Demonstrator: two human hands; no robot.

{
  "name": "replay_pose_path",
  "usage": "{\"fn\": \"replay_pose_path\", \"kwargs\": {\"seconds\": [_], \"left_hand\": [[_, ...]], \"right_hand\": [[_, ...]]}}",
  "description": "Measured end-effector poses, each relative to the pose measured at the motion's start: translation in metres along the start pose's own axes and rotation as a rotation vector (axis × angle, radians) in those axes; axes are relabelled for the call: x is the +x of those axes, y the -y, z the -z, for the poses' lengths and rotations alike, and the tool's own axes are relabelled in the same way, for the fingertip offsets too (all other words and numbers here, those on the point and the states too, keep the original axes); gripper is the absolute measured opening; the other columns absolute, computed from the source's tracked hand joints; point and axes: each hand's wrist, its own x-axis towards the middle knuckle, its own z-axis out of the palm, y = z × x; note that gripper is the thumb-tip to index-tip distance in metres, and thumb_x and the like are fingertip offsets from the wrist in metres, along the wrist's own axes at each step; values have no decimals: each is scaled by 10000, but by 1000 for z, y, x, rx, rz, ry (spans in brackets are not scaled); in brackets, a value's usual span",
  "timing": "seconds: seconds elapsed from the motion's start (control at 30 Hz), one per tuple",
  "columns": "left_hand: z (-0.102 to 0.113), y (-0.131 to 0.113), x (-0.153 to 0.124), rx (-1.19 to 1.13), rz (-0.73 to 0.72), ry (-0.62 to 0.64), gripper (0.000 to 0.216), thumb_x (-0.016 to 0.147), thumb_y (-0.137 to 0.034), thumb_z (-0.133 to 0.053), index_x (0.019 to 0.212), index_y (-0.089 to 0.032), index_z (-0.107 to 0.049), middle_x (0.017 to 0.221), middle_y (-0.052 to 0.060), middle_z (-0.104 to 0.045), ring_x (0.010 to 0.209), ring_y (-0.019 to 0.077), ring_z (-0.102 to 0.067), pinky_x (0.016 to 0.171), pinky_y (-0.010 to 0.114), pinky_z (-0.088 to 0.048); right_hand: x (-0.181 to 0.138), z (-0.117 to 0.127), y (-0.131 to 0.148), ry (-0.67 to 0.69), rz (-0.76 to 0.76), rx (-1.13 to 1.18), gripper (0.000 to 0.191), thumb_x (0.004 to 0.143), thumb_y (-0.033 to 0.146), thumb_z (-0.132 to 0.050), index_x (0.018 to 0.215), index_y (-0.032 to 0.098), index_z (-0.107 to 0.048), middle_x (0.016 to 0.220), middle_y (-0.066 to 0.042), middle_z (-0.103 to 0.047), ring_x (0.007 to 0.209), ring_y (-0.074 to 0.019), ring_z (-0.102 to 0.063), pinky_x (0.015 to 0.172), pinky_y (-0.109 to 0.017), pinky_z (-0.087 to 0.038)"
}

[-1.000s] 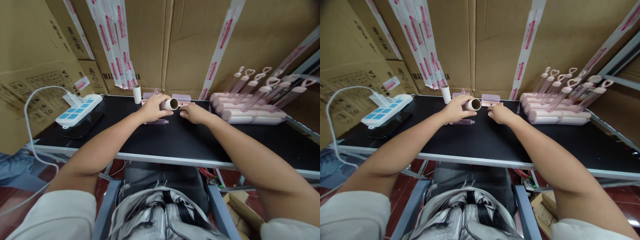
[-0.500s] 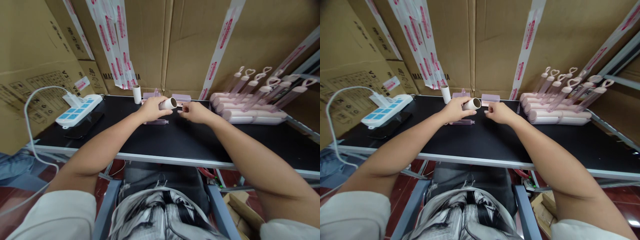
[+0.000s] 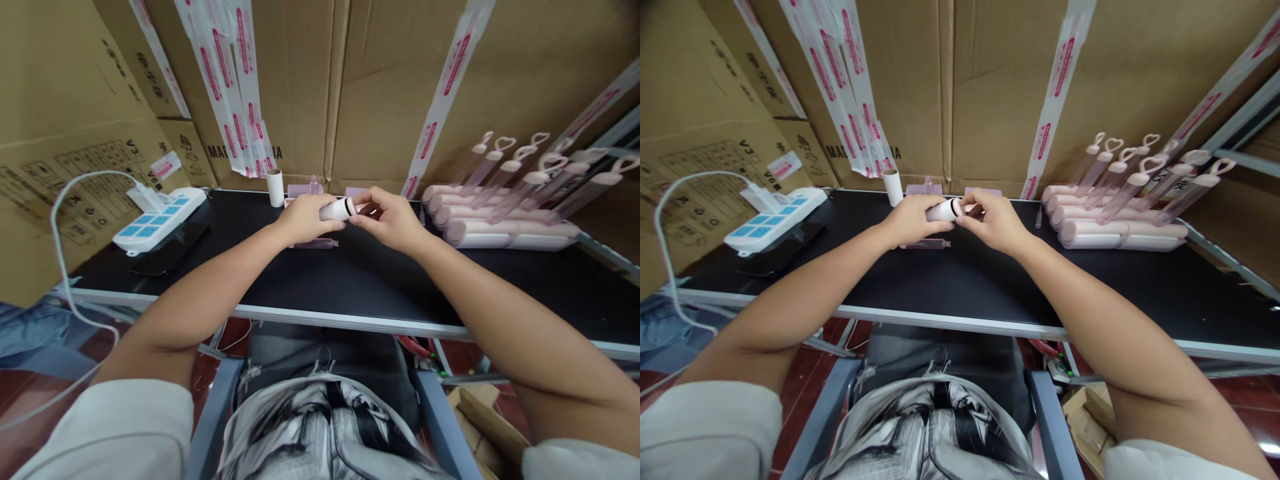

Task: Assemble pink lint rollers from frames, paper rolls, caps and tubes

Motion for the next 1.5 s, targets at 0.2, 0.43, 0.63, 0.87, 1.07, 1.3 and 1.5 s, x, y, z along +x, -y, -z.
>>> {"fn": "replay_pose_path", "kwargs": {"seconds": [0.2,0.43,0.63,0.87,1.07,1.3,1.5], "left_hand": [[-1,3,2,9,-52,22,413,845,-473,-846,1177,-229,-823,1066,53,-840,955,262,-730,832,341,-467],[-2,3,2,-26,-59,23,466,855,-480,-847,1234,-210,-813,1127,68,-844,1014,273,-742,877,353,-479],[-2,0,2,-57,-64,10,522,870,-481,-844,1310,-207,-782,1168,71,-837,1026,262,-736,895,358,-485],[0,-4,1,-74,-71,21,521,878,-437,-861,1326,-185,-775,1183,77,-837,1043,268,-751,917,367,-507],[1,-1,1,118,-178,51,518,939,-427,-809,1387,-178,-731,1331,123,-798,1241,332,-724,1089,455,-511],[1,-5,-4,134,-175,78,639,1082,-357,-572,1703,-289,-434,1490,120,-696,1345,313,-679,1139,482,-534],[1,4,0,20,-160,32,637,1056,-358,-559,1666,-212,-444,1677,152,-563,1485,331,-592,1244,508,-474]], "right_hand": [[0,0,-1,16,43,-50,345,901,552,-798,1017,234,-730,943,-61,-808,844,-254,-758,804,-387,-585],[0,-3,-5,30,9,112,452,886,664,-810,1021,239,-736,1065,-70,-808,878,-239,-739,744,-374,-618],[3,-4,-7,-90,-55,341,573,863,783,-787,1058,249,-716,1053,-79,-777,843,-229,-716,614,-350,-639],[3,-13,-16,-109,-126,459,725,867,864,-722,1312,319,-549,1301,-96,-700,926,-232,-740,579,-313,-647],[-1,-27,-19,98,-281,513,831,830,836,-788,1405,334,-459,1218,-61,-670,784,-185,-718,502,-273,-614],[10,-4,-28,-148,-279,382,576,931,733,-704,1257,274,-580,1079,-66,-744,681,-190,-694,482,-291,-551],[21,34,-66,-348,-300,-224,190,923,296,-641,1055,208,-746,989,-96,-794,885,-266,-746,862,-427,-619]]}}
